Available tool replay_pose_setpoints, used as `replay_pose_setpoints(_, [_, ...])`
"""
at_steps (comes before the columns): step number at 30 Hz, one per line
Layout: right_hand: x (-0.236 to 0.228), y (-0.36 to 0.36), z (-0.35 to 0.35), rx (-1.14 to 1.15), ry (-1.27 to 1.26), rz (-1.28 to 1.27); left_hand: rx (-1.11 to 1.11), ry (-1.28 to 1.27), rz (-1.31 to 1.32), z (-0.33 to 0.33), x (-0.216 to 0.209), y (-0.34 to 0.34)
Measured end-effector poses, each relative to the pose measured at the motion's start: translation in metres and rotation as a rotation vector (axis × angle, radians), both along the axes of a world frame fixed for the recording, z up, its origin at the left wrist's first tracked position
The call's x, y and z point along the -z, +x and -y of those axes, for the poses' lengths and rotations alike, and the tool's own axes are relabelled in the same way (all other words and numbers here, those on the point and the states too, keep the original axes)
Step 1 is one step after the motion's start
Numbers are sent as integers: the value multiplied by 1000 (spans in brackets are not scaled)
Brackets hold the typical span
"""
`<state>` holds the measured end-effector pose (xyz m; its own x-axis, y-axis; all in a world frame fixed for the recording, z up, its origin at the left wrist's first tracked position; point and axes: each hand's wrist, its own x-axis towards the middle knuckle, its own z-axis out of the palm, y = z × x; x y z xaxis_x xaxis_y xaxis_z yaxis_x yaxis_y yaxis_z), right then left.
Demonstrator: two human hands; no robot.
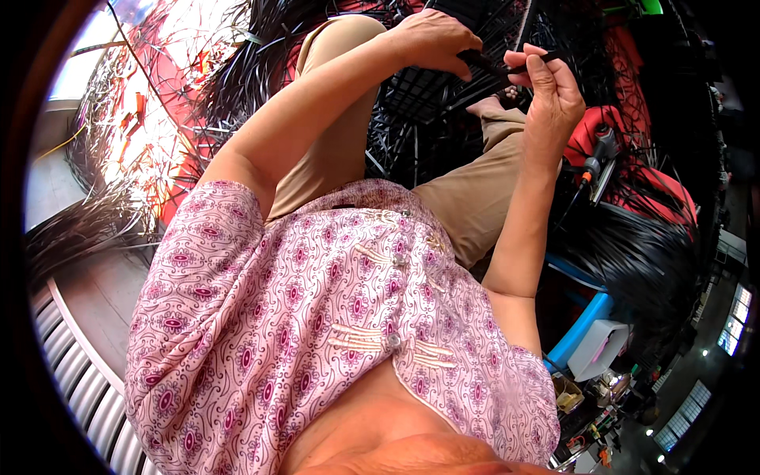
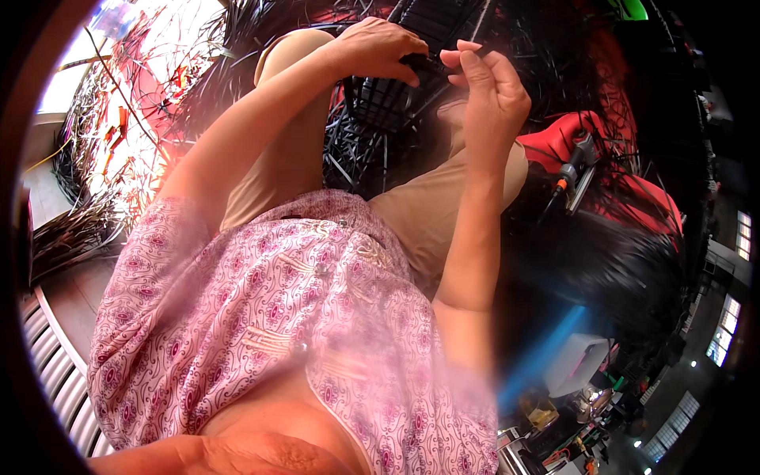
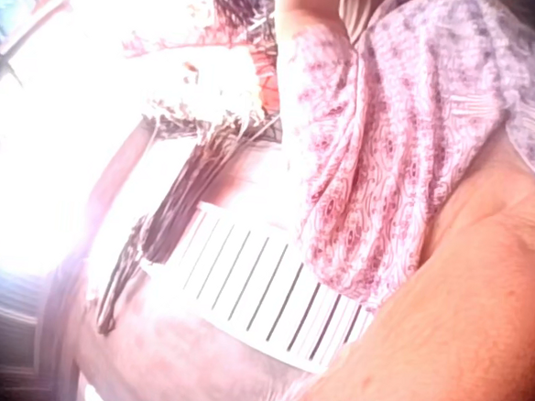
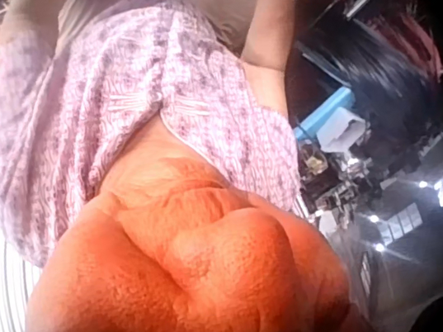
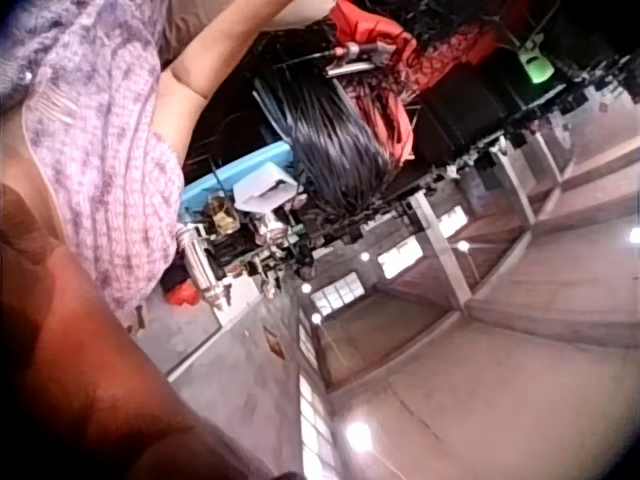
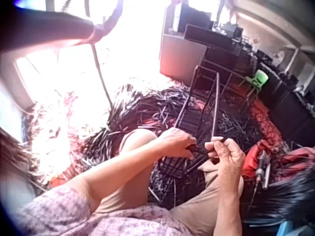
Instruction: The person sits on the floor and assembles a black cable by hand, repeatedly wrapping a spiral cable tie around it. They use a handheld stapler-like tool to secure the tie and a pair of pliers to trim the excess length. The process is repeated multiple times on the same cable.
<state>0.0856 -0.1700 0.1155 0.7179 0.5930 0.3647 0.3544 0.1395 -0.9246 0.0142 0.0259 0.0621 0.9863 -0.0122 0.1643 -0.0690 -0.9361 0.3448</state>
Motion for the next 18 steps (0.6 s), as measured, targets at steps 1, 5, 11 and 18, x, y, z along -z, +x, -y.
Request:
replay_pose_setpoints(1, [-1,5,-6,-15,4,-7,-1,6,6,0,1,0])
replay_pose_setpoints(5, [-3,13,-24,-130,-24,25,-11,36,-26,4,-2,2])
replay_pose_setpoints(11, [0,28,-38,-97,-13,33,-8,14,9,5,-7,-3])
replay_pose_setpoints(18, [-14,16,-39,-15,-108,12,65,-17,79,-2,-12,-8])
